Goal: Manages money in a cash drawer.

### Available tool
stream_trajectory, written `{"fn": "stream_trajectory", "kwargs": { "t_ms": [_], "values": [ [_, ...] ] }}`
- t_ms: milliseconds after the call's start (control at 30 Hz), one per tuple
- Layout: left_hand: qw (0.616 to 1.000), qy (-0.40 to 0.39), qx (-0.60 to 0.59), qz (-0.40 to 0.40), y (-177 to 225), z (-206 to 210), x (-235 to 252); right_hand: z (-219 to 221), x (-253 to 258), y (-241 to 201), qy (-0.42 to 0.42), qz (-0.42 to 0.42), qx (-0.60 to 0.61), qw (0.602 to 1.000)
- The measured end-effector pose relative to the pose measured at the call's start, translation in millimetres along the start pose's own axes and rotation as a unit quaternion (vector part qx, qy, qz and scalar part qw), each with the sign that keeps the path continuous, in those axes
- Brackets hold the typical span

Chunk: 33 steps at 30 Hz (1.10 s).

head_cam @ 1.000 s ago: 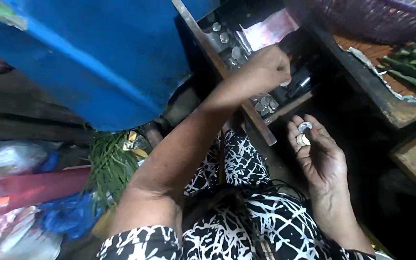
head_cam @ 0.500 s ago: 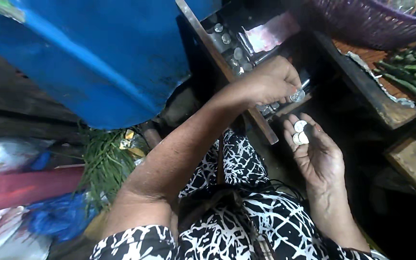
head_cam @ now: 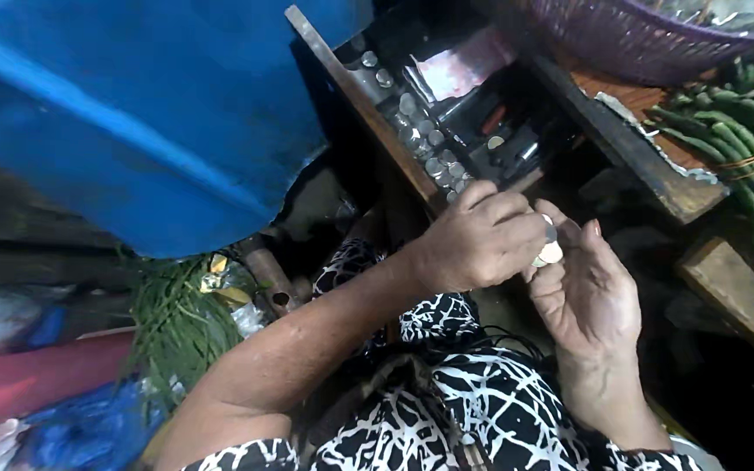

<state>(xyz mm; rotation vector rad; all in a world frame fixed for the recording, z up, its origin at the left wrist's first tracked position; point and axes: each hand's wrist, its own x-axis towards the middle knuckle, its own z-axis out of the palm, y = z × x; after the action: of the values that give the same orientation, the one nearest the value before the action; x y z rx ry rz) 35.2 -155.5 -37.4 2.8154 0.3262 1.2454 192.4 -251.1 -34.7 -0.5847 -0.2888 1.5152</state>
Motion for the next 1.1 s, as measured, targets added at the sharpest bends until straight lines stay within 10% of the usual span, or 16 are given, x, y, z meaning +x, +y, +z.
{"fn": "stream_trajectory", "kwargs": {
  "t_ms": [633, 967, 1100],
  "values": [
    [0.998, -0.014, -0.041, -0.049, -8, -1, -14, -2, 1, 3, 0.013, 0.043, 0.04, 0.998],
    [0.938, 0.066, -0.043, -0.338, -58, -48, -3, -21, 8, -14, 0.057, -0.017, 0.093, 0.994],
    [0.926, -0.023, -0.046, -0.374, -66, -48, -9, -27, 7, -5, 0.055, 0.006, 0.105, 0.993]
  ]
}}
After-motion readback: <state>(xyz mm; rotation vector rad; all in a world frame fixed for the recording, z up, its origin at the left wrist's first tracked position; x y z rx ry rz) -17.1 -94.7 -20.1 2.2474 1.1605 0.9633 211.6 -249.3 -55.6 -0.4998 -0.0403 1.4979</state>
